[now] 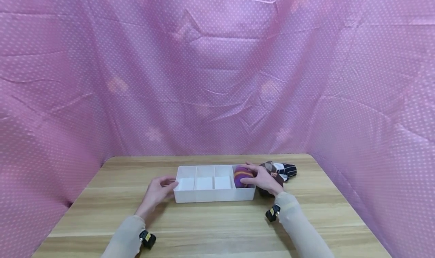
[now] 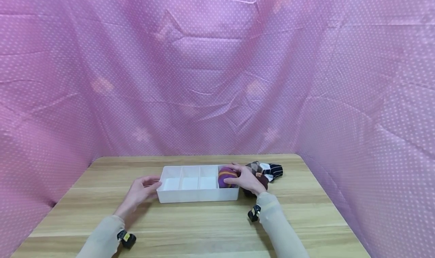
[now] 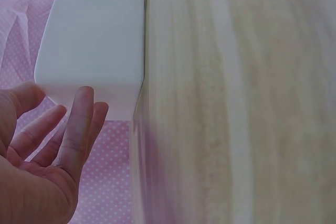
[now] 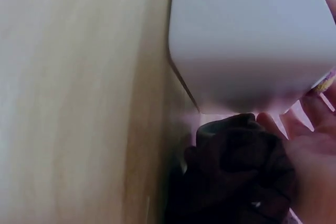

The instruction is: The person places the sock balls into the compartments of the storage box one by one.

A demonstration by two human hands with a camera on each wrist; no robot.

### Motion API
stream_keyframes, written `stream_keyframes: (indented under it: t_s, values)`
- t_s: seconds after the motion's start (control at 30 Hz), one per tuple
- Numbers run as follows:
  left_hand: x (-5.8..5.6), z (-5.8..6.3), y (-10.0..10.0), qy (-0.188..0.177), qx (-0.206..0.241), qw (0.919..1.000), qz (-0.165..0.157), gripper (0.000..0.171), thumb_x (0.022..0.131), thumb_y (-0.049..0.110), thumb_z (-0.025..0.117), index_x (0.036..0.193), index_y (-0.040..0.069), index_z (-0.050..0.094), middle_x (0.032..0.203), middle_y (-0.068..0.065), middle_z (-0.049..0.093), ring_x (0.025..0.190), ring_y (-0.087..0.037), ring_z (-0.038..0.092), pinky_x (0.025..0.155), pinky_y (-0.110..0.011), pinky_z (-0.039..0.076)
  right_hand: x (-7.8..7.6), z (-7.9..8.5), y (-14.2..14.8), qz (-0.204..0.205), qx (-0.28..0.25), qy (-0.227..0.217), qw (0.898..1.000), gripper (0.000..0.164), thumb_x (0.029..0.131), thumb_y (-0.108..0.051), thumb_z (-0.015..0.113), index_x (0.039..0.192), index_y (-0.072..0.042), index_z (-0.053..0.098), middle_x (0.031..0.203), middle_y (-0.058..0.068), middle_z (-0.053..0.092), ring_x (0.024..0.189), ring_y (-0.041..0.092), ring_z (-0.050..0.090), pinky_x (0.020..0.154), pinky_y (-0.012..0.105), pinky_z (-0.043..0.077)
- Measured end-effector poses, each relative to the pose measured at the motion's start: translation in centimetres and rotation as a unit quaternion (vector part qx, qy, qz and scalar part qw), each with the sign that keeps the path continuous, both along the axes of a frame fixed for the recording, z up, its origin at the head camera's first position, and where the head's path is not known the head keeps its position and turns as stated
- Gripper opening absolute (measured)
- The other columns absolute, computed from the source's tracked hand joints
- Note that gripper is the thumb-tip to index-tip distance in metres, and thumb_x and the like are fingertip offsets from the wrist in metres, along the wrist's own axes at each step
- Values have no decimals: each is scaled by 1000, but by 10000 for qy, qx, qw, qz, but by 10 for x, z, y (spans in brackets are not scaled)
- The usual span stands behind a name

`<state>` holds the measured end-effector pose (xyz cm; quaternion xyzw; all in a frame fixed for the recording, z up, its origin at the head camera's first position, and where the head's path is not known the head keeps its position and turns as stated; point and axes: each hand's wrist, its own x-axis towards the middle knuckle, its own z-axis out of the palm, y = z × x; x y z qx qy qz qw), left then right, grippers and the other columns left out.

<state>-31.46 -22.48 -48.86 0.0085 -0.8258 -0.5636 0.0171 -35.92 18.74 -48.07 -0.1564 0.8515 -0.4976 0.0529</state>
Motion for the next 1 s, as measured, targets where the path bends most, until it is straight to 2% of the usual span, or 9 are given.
stream_keyframes:
  t_s: [0.2,0.4,0.6,0.73,0.87,1.0]
  values:
    - [2,0,0,-12,30,10000,9,39,90,19,71,123,-1,63,110,-15,67,97,-22,64,78,-29,62,1,2,-1,130,-183,3,9997,60,83,-25,80,138,-16,58,161,17,23,112,27,58,91,31,50]
    - [1,0,1,-18,91,10000,-20,37,91,17,70,122,-1,63,110,-15,67,97,-22,64,80,-32,62,2,3,0,161,-121,95,9998,59,80,-26,82,134,-18,61,161,17,24,113,27,60,94,30,50]
    - [2,-2,2,-21,-5,10000,9,37,91,18,70,123,-1,64,109,-15,68,95,-20,63,78,-29,62,1,3,-1,56,340,247,9991,60,75,-35,85,130,-24,64,159,15,30,118,27,57,99,39,48]
    - [3,-2,2,-23,166,9999,-19,37,91,15,69,124,-2,62,112,-18,67,98,-25,65,80,-34,62,1,4,-2,-93,739,482,9961,61,73,-40,86,129,-27,65,156,12,37,119,27,56,101,45,47]
    - [3,-1,3,-30,316,9995,-54,38,91,13,68,125,-4,61,113,-21,66,100,-31,66,82,-38,62,0,4,-4,-129,1080,728,9914,64,71,-41,86,129,-26,64,155,13,39,123,31,54,104,50,46]
    - [3,-2,3,-66,314,9995,-35,38,91,13,69,124,-3,62,112,-19,66,101,-29,65,83,-38,62,-2,2,-3,-108,1251,892,9881,66,71,-40,87,130,-24,64,155,14,40,127,34,52,105,52,45]
